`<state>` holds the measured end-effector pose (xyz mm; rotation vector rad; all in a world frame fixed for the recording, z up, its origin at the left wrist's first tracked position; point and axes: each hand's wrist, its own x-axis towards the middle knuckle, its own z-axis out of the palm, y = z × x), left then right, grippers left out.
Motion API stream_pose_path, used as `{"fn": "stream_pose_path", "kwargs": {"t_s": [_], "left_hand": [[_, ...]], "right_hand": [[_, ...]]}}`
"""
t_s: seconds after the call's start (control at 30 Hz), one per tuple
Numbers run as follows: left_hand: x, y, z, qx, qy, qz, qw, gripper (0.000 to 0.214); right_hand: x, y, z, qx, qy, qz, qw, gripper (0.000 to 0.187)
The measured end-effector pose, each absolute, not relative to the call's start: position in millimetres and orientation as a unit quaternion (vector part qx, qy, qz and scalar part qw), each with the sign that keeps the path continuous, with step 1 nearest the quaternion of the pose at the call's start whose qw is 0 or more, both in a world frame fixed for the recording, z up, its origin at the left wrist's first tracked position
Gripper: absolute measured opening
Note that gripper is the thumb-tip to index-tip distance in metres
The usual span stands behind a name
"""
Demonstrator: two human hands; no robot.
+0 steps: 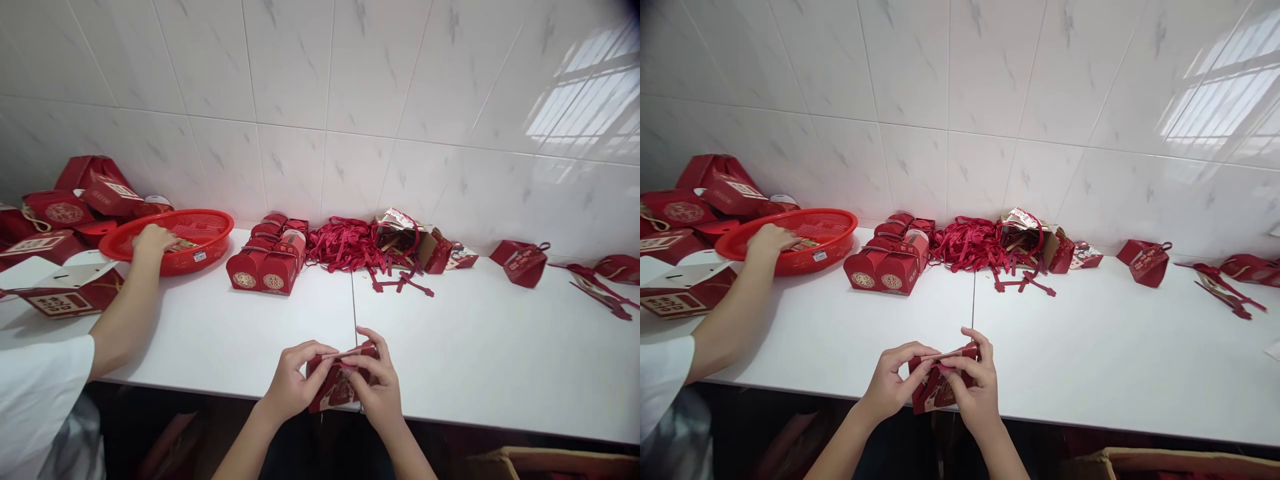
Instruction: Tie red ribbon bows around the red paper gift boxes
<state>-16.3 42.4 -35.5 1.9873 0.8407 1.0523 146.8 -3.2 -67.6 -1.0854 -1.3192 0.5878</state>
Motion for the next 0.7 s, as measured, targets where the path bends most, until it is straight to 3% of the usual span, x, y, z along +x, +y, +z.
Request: {"fn": "stream_pose_path", "kwargs": {"t_s": [0.13, 0.27, 0.37, 0.53, 0.6, 0.7], "left_hand": [[-16.6, 41.4, -37.5, 0.766, 0.329, 0.417, 0.362, 0.016], [-16.4, 39.9, -39.1, 0.765, 0.322, 0.408, 0.381, 0.014], [-13.3, 34.8, -43.6, 0.732, 0.326, 0.439, 0.407, 0.014], [-10.2, 25.9, -56.4, 0.699, 0.382, 0.468, 0.382, 0.063], [-12.6, 26.1, -58.6, 0.696, 0.436, 0.456, 0.342, 0.055], [-20.7, 28.5, -53.8, 0.718, 0.461, 0.396, 0.339, 0.021]], "right_hand": [[146.2, -0.1, -71.1, -0.474, -0.545, 0.244, 0.647, 0.006], [147.4, 2.2, -68.4, -0.470, -0.499, 0.297, 0.665, 0.035], [147.9, 1.2, -64.7, -0.475, -0.504, 0.368, 0.621, 0.018], [150.2, -2.9, -58.5, -0.445, -0.523, 0.316, 0.655, 0.009], [152.8, -4.8, -56.0, -0.431, -0.532, 0.300, 0.664, 0.007], [156.3, -7.8, -53.4, -0.423, -0.559, 0.293, 0.650, 0.006]]}}
